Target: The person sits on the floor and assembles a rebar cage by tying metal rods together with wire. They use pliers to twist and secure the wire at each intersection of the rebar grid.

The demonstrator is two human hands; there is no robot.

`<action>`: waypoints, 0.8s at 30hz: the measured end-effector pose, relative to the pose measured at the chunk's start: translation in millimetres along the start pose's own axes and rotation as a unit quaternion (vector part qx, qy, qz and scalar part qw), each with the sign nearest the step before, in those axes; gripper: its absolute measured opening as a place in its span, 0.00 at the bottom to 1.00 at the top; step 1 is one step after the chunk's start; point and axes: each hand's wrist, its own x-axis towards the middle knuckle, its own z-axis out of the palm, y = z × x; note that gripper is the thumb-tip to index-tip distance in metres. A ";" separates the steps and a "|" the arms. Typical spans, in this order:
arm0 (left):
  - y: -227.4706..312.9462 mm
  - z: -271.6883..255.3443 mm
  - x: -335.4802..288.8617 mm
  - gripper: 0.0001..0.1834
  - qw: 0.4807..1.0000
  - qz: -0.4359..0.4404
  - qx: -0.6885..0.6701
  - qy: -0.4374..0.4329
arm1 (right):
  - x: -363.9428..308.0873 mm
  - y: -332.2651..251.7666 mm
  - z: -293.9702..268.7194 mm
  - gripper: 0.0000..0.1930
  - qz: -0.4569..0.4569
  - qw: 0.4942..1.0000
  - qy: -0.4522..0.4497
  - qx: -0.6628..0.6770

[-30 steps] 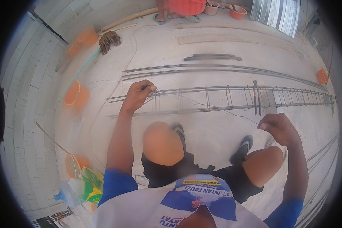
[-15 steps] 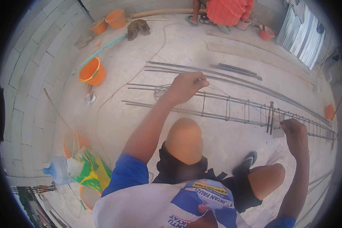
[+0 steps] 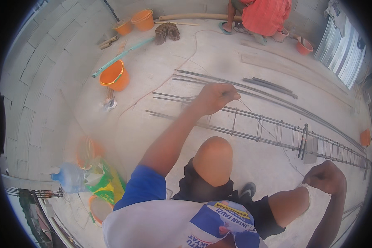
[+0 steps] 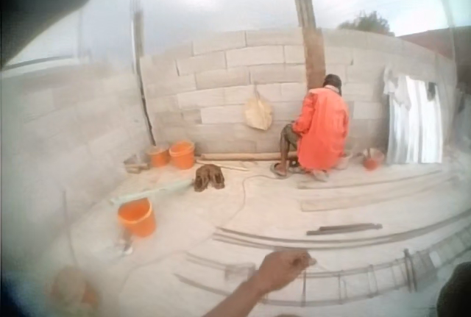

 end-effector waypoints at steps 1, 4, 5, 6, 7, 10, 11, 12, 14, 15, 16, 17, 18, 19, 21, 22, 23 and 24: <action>-2.4 -0.8 5.3 0.16 1.000 -0.007 0.010 -0.010 | -6.9 9.4 -10.9 0.11 -0.018 0.991 0.132 0.020; -0.3 20.3 22.9 0.17 0.999 0.000 0.024 -0.039 | 14.0 62.9 -52.6 0.13 0.002 0.899 0.429 -0.093; 1.9 30.0 29.4 0.17 0.998 0.016 0.026 -0.049 | 23.0 78.4 -50.9 0.13 0.011 0.903 0.400 -0.152; 3.3 37.9 35.2 0.17 0.997 0.024 0.036 -0.058 | 40.0 99.5 -46.3 0.12 0.013 0.908 0.365 -0.203; 2.6 44.4 42.7 0.17 0.996 0.030 0.036 -0.071 | 44.7 115.6 -34.8 0.12 0.032 0.918 0.313 -0.240; -17.1 46.4 70.1 0.17 0.991 -0.095 0.010 -0.090 | 51.5 103.1 -31.7 0.12 0.083 0.995 -0.011 -0.045; -34.7 46.7 75.2 0.18 0.995 -0.080 0.034 -0.054 | 47.3 111.0 -43.7 0.12 0.018 0.999 0.032 0.014; -36.3 52.0 80.5 0.18 0.992 -0.097 0.037 -0.070 | 44.0 127.2 -57.1 0.12 -0.047 0.993 0.076 0.075; -36.4 58.3 93.3 0.18 0.985 -0.130 0.046 -0.100 | 52.1 171.4 -77.8 0.13 -0.042 0.964 0.236 0.119; -31.4 65.3 105.3 0.18 0.984 -0.130 0.031 -0.117 | 54.6 195.3 -88.8 0.15 0.035 0.931 0.345 0.114; -28.4 75.5 118.1 0.19 0.984 -0.128 0.017 -0.125 | 66.9 197.9 -95.1 0.15 0.064 0.909 0.405 0.070; -25.5 87.7 132.0 0.19 0.983 -0.126 0.003 -0.133 | 76.2 226.9 -98.7 0.15 0.066 0.906 0.417 0.015; -21.9 96.6 144.8 0.19 0.982 -0.126 -0.010 -0.140 | 83.5 261.9 -98.9 0.14 0.066 0.901 0.428 -0.039; -20.7 102.4 156.0 0.18 0.986 -0.085 0.015 -0.139 | 91.2 281.3 -88.9 0.13 0.084 0.909 0.394 -0.109; -23.2 109.3 171.3 0.18 0.989 -0.006 0.056 -0.139 | 99.9 282.0 -61.3 0.12 0.104 0.919 0.318 -0.209; -23.9 107.2 178.2 0.18 0.989 -0.034 0.069 -0.128 | 94.5 274.7 -51.7 0.13 0.086 0.933 0.239 -0.254; -26.8 105.3 188.3 0.18 0.988 -0.058 0.081 -0.116 | 86.1 272.5 -42.7 0.15 0.112 0.971 0.141 -0.156; -29.1 101.6 194.1 0.17 0.986 -0.087 0.098 -0.104 | 78.3 231.5 -51.3 0.16 0.194 0.981 0.020 0.022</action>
